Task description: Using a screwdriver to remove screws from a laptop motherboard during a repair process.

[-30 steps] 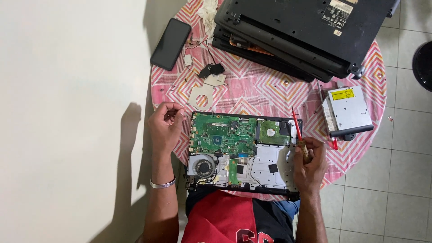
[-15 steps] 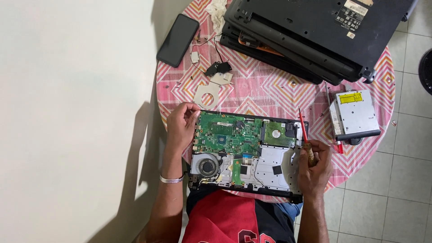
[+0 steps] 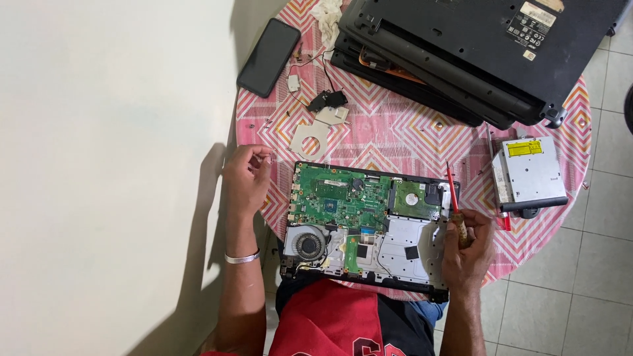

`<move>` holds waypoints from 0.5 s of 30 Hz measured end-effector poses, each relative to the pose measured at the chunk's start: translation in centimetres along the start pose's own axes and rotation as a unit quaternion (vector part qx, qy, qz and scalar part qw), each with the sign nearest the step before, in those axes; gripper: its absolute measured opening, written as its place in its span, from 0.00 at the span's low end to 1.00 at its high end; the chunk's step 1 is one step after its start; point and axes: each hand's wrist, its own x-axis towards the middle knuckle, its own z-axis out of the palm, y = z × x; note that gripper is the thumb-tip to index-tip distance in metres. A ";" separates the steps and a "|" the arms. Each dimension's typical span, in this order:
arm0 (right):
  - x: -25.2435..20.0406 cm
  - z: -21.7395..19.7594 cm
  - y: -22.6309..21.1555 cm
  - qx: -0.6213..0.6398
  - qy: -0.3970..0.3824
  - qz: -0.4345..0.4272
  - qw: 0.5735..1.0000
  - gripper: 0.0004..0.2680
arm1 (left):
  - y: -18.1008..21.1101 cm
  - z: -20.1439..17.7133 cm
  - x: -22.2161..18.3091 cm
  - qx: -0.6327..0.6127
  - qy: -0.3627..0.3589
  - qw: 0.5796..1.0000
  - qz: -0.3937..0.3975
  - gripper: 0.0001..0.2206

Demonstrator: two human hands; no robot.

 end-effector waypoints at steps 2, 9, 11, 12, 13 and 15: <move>0.0 0.0 0.2 -0.004 -0.002 -0.002 1.000 0.11 | -1.5 0.2 0.2 0.044 0.014 0.999 0.015 0.07; 0.0 -0.1 0.0 -0.011 -0.009 -0.002 1.000 0.11 | -3.1 -0.3 0.7 0.155 0.022 0.987 0.025 0.11; 0.0 -0.1 0.0 -0.009 -0.006 -0.002 1.000 0.11 | -3.0 -0.2 0.5 0.148 0.013 0.989 0.023 0.12; 0.0 -0.1 0.1 -0.006 -0.005 -0.001 1.000 0.11 | -2.9 -0.1 0.4 0.142 0.004 0.990 0.022 0.13; 0.1 -0.1 0.1 -0.006 -0.003 0.000 1.000 0.11 | -2.9 0.1 0.5 0.141 0.003 0.990 0.022 0.13; 0.0 -0.1 0.2 -0.004 -0.008 -0.001 1.000 0.10 | -2.8 0.2 0.1 0.141 -0.003 0.990 0.025 0.15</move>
